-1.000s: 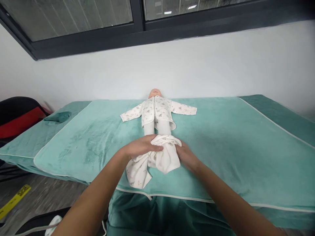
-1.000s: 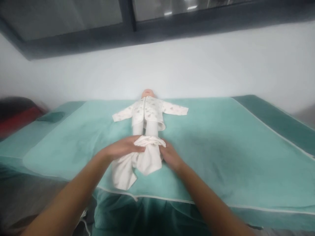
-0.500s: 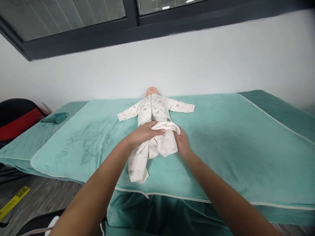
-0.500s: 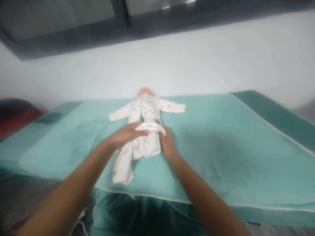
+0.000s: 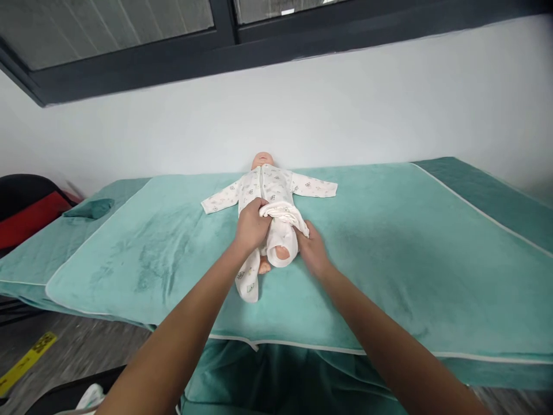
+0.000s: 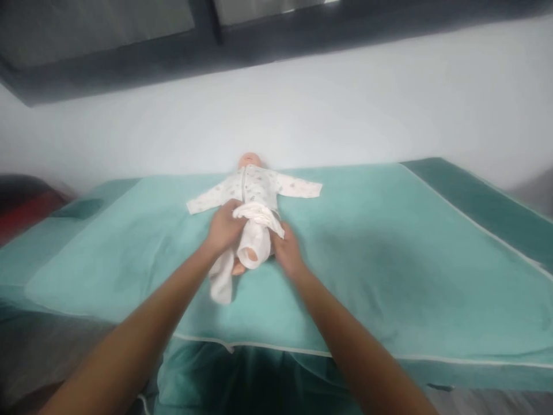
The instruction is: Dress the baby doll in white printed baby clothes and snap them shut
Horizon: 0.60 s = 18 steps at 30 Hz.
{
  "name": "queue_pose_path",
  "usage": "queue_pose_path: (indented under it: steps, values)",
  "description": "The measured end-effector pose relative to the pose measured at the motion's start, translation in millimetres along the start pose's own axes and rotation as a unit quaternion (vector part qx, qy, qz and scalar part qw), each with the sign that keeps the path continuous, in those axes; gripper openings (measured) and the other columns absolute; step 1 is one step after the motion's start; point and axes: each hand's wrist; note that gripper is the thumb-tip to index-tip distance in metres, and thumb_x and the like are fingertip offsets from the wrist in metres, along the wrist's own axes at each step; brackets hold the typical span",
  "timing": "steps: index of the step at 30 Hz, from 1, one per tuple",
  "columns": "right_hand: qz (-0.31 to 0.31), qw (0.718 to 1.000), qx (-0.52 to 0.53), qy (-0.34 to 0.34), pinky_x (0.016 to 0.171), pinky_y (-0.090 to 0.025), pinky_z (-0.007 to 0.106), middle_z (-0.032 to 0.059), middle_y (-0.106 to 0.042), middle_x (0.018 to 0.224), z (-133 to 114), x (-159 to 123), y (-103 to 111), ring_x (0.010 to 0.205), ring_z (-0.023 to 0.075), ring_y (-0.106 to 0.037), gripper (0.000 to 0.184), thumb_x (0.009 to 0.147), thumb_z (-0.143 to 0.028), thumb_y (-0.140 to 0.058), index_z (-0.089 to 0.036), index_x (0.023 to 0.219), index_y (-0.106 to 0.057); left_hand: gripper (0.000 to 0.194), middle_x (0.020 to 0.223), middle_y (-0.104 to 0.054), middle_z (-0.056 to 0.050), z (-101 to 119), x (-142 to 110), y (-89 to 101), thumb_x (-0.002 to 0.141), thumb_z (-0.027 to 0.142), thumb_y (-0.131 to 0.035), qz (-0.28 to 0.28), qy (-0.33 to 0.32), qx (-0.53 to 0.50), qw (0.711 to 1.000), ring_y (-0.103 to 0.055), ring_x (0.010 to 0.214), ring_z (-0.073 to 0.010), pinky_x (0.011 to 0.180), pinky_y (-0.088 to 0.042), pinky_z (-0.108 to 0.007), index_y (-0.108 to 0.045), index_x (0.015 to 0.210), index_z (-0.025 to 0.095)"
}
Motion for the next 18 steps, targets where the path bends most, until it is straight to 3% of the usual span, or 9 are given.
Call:
queue_pose_path:
  steps: [3,5,7,9,11,13,16,18]
  values:
    - [0.079,0.997,-0.013,0.012,0.077,-0.045,0.033,0.0017,-0.062,0.087,-4.5,15.5,-4.1,0.086,0.0213,-0.056,0.031,0.083,-0.055,-0.052,-0.024,0.085,-0.051,0.015,0.100,-0.068,-0.003,-5.9,1.1,-6.3,0.078,0.022,-0.055,0.030,0.009,-0.008,0.999,-0.060,0.094,-0.0204,0.091,-0.044,-0.033,-0.061,0.092,0.019]
    - [0.076,0.997,-0.019,0.022,0.077,-0.044,0.031,0.0002,-0.059,0.083,-7.6,28.9,-5.6,0.083,0.0195,-0.054,0.027,0.083,-0.050,-0.052,-0.024,0.082,-0.048,0.017,0.100,-0.068,-0.003,-8.5,2.5,-2.3,0.077,0.023,-0.057,0.026,0.025,-0.030,0.999,-0.060,0.095,-0.0205,0.091,-0.044,-0.034,-0.062,0.093,0.018]
    - [0.063,0.997,-0.018,0.026,0.079,-0.043,0.031,-0.0003,-0.059,0.084,-8.2,39.8,-4.2,0.084,0.0188,-0.053,0.025,0.082,-0.048,-0.053,-0.023,0.083,-0.049,0.020,0.097,-0.068,-0.003,-11.5,4.4,8.8,0.076,0.028,-0.063,-0.022,0.044,-0.080,0.996,-0.060,0.094,-0.0213,0.088,-0.045,-0.034,-0.063,0.093,0.017]
    - [0.041,0.999,-0.016,0.029,0.081,-0.043,0.031,-0.0004,-0.061,0.088,-6.0,45.4,1.2,0.086,0.0194,-0.054,0.023,0.080,-0.044,-0.056,-0.023,0.087,-0.054,0.029,0.094,-0.068,-0.004,-17.9,6.2,24.5,0.074,0.037,-0.070,-0.124,0.076,-0.162,0.976,-0.062,0.091,-0.0224,0.082,-0.046,-0.033,-0.065,0.094,0.016]
    - [0.003,0.999,-0.017,0.047,0.086,-0.044,0.033,-0.0003,-0.064,0.094,-4.4,45.9,10.5,0.092,0.0208,-0.056,0.021,0.076,-0.035,-0.058,-0.023,0.092,-0.060,0.038,0.094,-0.070,-0.007,-30.4,7.2,39.5,0.072,0.041,-0.075,-0.242,0.112,-0.248,0.931,-0.064,0.088,-0.0226,0.077,-0.048,-0.032,-0.068,0.097,0.014]
    - [-0.062,0.994,-0.018,0.086,0.093,-0.042,0.035,0.0003,-0.065,0.100,-10.0,44.1,21.9,0.101,0.0226,-0.057,0.024,0.072,-0.028,-0.059,-0.024,0.096,-0.063,0.041,0.094,-0.071,-0.008,-47.7,7.6,48.2,0.069,0.040,-0.080,-0.302,0.135,-0.322,0.887,-0.065,0.085,-0.0211,0.075,-0.049,-0.030,-0.070,0.098,0.013]
    - [-0.199,0.973,-0.010,0.116,0.093,-0.043,0.035,0.0025,-0.066,0.114,-41.4,44.4,32.2,0.109,0.0246,-0.058,0.033,0.077,-0.031,-0.063,-0.024,0.110,-0.065,0.040,0.092,-0.071,-0.009,-71.4,8.2,46.3,0.071,0.045,-0.079,-0.260,0.148,-0.430,0.852,-0.064,0.080,-0.0183,0.073,-0.050,-0.027,-0.071,0.095,0.013]
    - [-0.248,0.961,-0.051,0.108,0.086,-0.046,0.032,0.0022,-0.066,0.116,-72.3,50.1,27.4,0.107,0.0241,-0.059,0.031,0.084,-0.038,-0.060,-0.025,0.111,-0.067,0.037,0.092,-0.071,-0.009,-77.2,10.5,40.2,0.075,0.045,-0.076,-0.216,0.155,-0.473,0.840,-0.064,0.081,-0.0181,0.074,-0.051,-0.027,-0.072,0.093,0.013]
Point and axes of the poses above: each hand's wrist, its own x-axis towards the middle knuckle, its own y-axis out of the back of the hand, z = x × y
